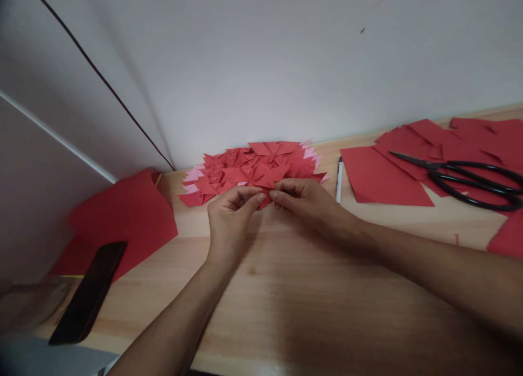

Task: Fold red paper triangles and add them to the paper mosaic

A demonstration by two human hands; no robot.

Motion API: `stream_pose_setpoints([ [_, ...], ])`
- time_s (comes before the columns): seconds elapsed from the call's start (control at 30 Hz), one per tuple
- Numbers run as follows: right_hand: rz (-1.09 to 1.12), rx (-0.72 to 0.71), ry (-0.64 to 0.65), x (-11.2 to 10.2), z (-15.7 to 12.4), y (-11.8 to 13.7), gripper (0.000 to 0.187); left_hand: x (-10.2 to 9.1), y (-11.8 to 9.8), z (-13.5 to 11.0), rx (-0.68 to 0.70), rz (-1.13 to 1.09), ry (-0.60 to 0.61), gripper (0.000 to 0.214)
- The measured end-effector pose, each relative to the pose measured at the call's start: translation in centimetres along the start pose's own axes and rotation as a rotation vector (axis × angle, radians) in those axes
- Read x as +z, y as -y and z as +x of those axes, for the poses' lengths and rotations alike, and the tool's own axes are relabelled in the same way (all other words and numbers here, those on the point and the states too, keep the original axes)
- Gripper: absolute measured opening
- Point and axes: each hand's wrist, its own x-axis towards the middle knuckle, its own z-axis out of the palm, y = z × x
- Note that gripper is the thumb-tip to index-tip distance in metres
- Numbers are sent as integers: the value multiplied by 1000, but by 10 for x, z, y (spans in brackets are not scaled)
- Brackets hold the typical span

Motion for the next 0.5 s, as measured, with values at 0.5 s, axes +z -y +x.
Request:
stream_pose_setpoints([
  [0.5, 24, -22, 17, -1, 0, -5, 40, -8, 0, 2, 272, 333, 126, 3],
])
